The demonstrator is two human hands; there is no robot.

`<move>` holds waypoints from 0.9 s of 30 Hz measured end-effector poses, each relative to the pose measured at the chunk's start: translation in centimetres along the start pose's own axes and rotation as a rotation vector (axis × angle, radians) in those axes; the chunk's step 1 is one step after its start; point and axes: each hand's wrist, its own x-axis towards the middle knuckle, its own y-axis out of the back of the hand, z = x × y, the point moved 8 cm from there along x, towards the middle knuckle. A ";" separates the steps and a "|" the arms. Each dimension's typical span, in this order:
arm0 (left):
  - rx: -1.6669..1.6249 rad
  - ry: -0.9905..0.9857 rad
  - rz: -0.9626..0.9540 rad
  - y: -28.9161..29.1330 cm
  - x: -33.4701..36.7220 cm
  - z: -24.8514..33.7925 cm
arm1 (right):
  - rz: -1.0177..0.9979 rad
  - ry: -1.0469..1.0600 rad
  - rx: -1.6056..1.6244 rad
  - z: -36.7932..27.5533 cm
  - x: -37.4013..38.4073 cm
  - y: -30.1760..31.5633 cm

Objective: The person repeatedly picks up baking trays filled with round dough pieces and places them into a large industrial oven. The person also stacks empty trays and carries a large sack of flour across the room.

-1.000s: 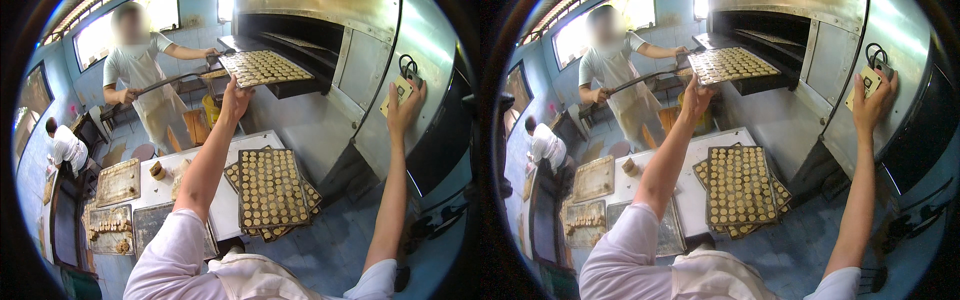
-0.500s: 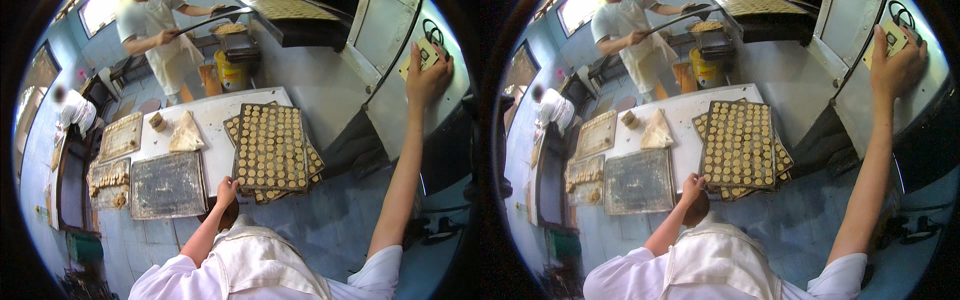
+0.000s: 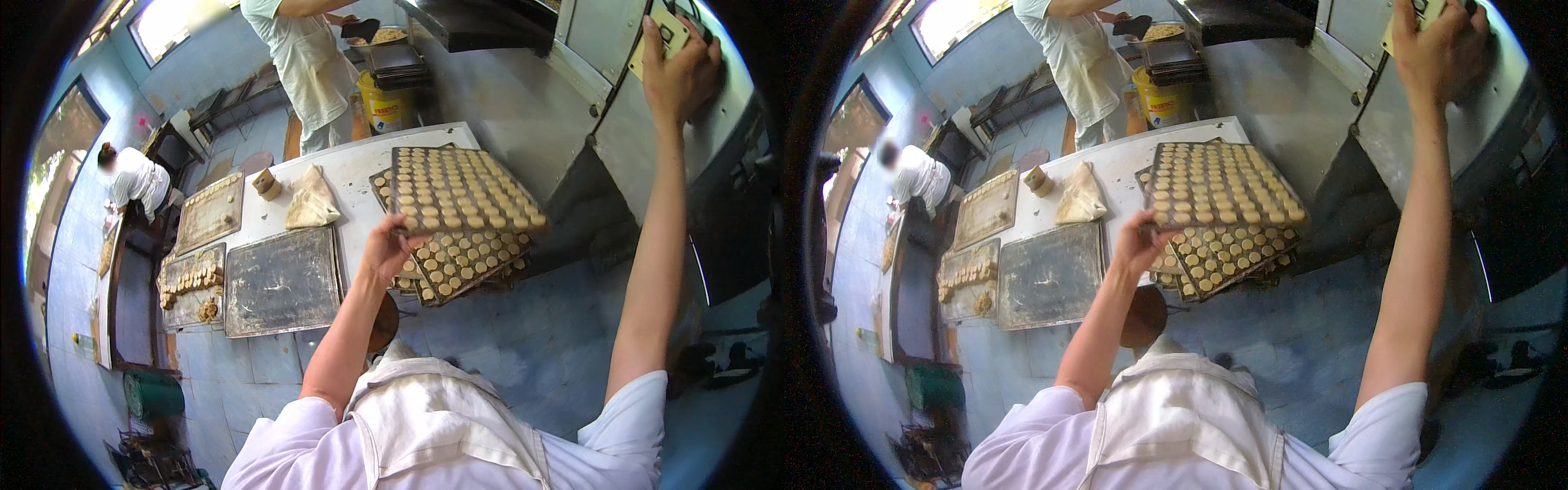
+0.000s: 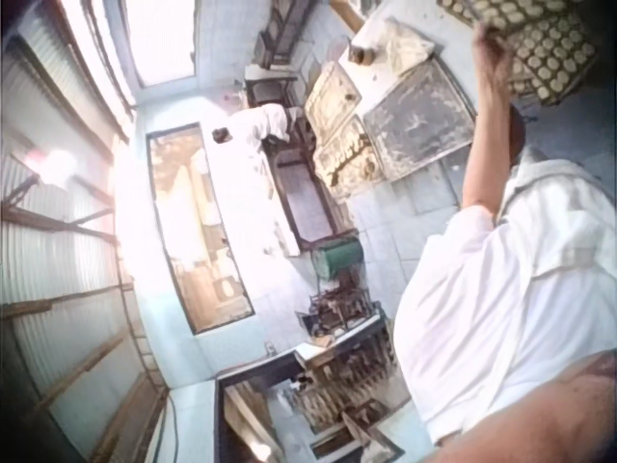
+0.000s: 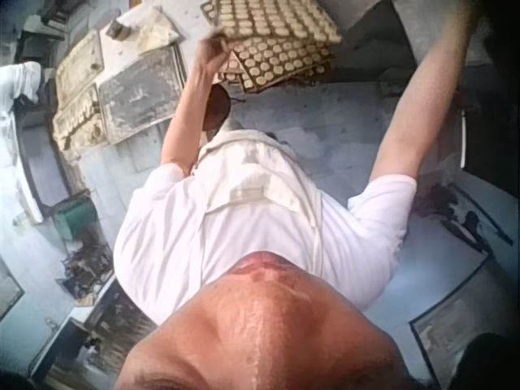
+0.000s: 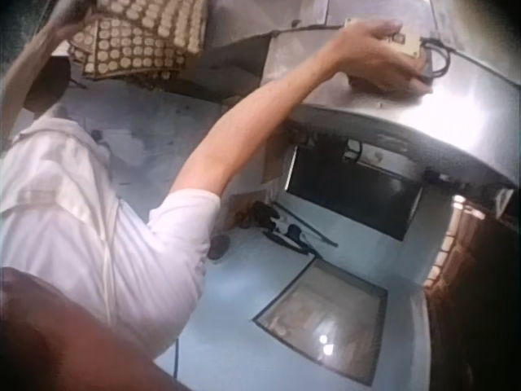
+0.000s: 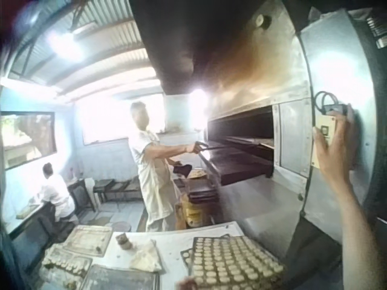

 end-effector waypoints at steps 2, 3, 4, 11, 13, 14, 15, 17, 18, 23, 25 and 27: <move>-0.063 -0.065 0.003 -0.9 -0.8 3.8 | -0.024 -0.080 0.029 -1.3 -0.8 -0.4; -0.088 -0.100 0.011 -2.6 -1.6 5.6 | -0.034 -0.106 -0.004 -2.0 -0.4 0.2; -0.024 -0.144 -0.004 -4.0 -2.6 7.8 | -0.041 -0.135 -0.035 -2.7 0.1 0.9; 0.314 -0.427 -0.223 -12.8 -9.6 22.2 | -0.004 -0.202 -0.139 -1.5 0.2 0.8; 0.338 -0.481 -0.325 -16.2 -11.0 24.7 | -0.002 -0.176 -0.082 -0.9 -0.1 0.5; 0.323 -0.472 -0.410 -18.8 -12.0 25.3 | -0.011 -0.145 0.000 -0.1 -0.2 0.3; 0.329 -0.485 -0.535 -21.2 -12.8 25.8 | -0.020 -0.110 0.081 0.0 -0.1 0.1; 0.342 -0.472 -0.582 -23.5 -13.0 28.3 | -0.030 -0.153 0.100 0.0 -0.3 -0.3; 0.334 -0.444 -0.611 -24.7 -12.7 29.5 | -0.032 -0.170 0.104 0.1 -0.2 -0.2; -0.042 -0.008 -0.861 -30.0 -10.2 31.3 | -0.048 -0.075 -0.013 -1.5 0.4 0.8; -0.129 0.070 -0.930 -31.9 -9.0 31.6 | -0.062 -0.069 0.057 -1.4 0.7 0.8; -0.077 -0.012 -0.953 -31.9 -6.4 32.4 | -0.019 -0.055 0.039 -1.9 0.5 0.7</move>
